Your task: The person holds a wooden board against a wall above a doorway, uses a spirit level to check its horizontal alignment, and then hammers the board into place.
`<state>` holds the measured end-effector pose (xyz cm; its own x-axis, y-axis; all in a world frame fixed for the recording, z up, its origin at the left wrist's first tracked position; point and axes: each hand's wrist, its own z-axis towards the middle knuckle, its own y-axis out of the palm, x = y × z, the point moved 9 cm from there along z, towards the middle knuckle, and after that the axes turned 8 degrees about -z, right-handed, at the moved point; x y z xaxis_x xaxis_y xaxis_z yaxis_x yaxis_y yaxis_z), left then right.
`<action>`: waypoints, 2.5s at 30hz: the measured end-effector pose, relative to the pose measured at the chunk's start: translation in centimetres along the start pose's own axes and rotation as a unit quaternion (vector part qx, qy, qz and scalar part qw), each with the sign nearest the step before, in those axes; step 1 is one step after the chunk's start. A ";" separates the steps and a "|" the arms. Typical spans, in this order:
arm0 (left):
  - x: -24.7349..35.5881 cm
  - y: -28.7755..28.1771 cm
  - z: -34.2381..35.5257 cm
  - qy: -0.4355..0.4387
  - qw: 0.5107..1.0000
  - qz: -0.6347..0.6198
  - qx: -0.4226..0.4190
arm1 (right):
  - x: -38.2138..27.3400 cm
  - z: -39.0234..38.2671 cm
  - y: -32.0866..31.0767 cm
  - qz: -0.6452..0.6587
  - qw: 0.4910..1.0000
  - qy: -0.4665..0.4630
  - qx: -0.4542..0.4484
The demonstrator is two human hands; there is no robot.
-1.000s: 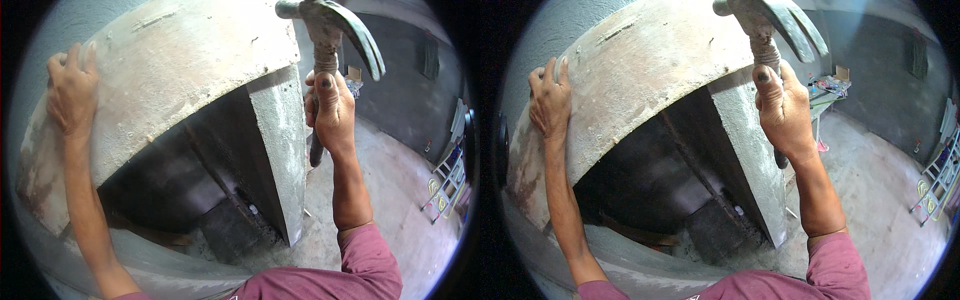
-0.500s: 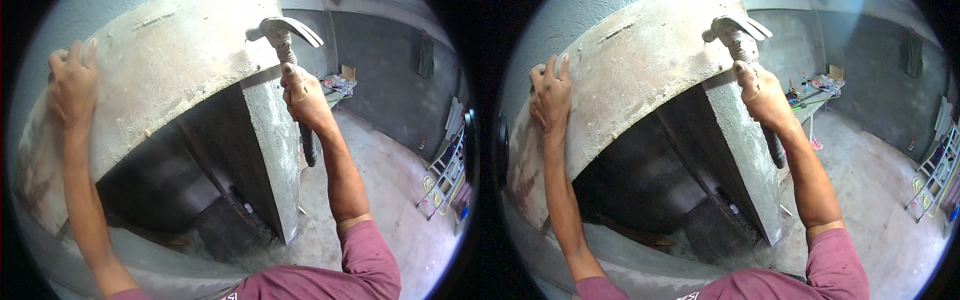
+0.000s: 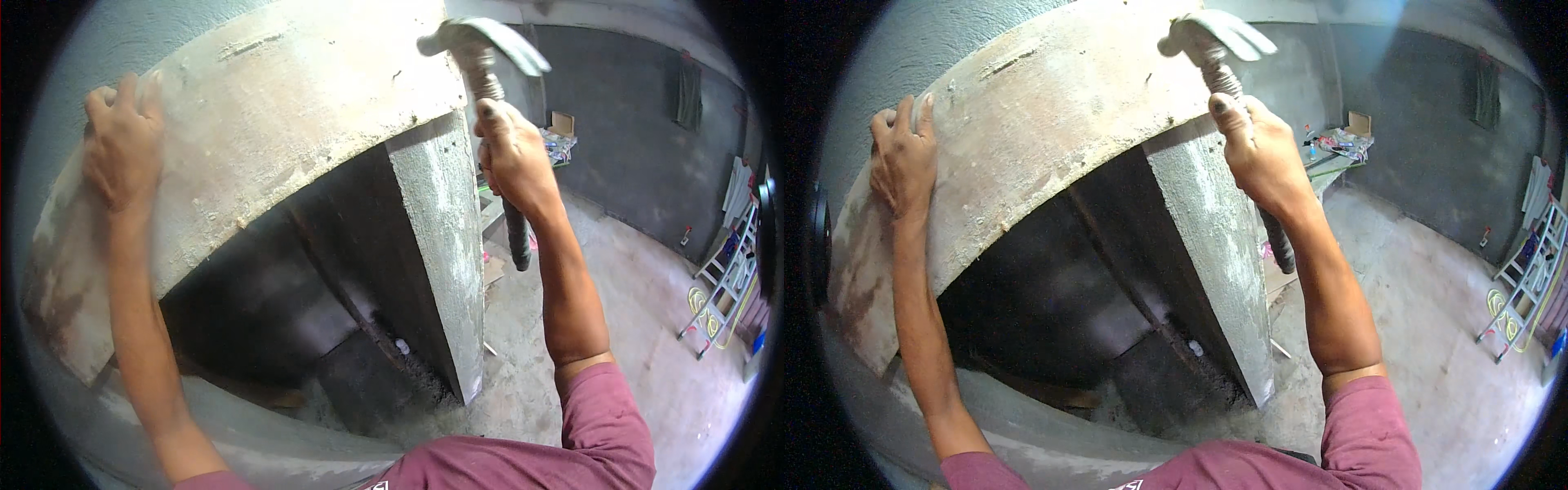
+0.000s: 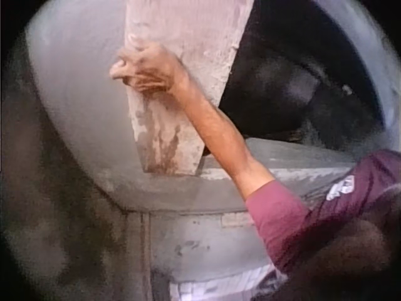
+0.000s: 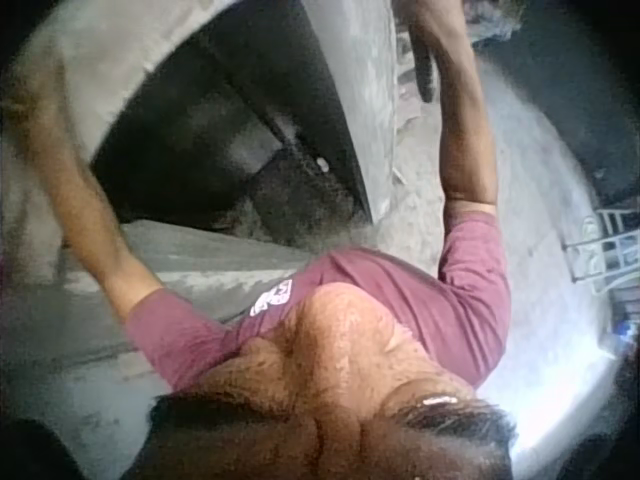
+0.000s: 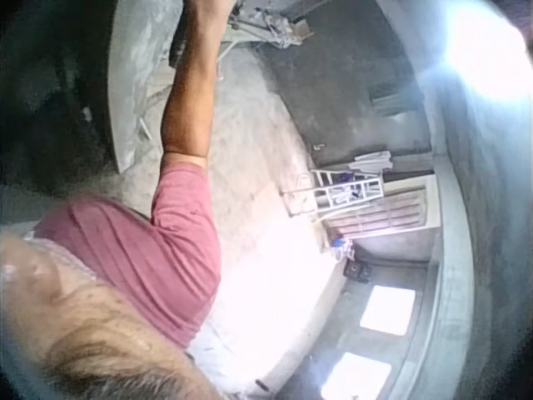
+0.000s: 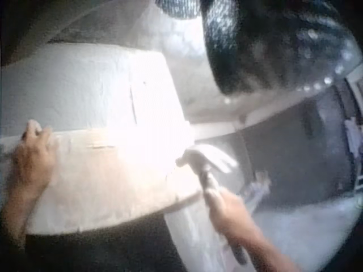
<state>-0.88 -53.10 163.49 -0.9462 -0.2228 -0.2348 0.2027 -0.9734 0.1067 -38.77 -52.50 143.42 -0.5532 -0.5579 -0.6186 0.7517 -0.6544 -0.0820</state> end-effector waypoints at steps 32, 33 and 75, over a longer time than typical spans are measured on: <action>0.5 0.5 -0.4 0.000 1.000 -0.022 0.012 | -1.5 1.1 -1.2 -0.054 0.993 -0.103 0.022; 0.4 0.1 -0.2 -0.001 1.000 -0.013 0.009 | -2.3 1.5 0.0 -0.125 0.978 -0.161 0.032; -3.6 -2.3 -1.8 -0.055 0.907 -0.361 0.211 | -12.4 0.7 20.1 0.299 0.945 0.055 -0.122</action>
<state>2.52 -50.12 162.39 -0.8177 0.4940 -0.2956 -0.5726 -0.7508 0.3292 -17.03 -59.13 150.02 0.0283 -0.7251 -0.6881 0.9859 -0.0933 0.1390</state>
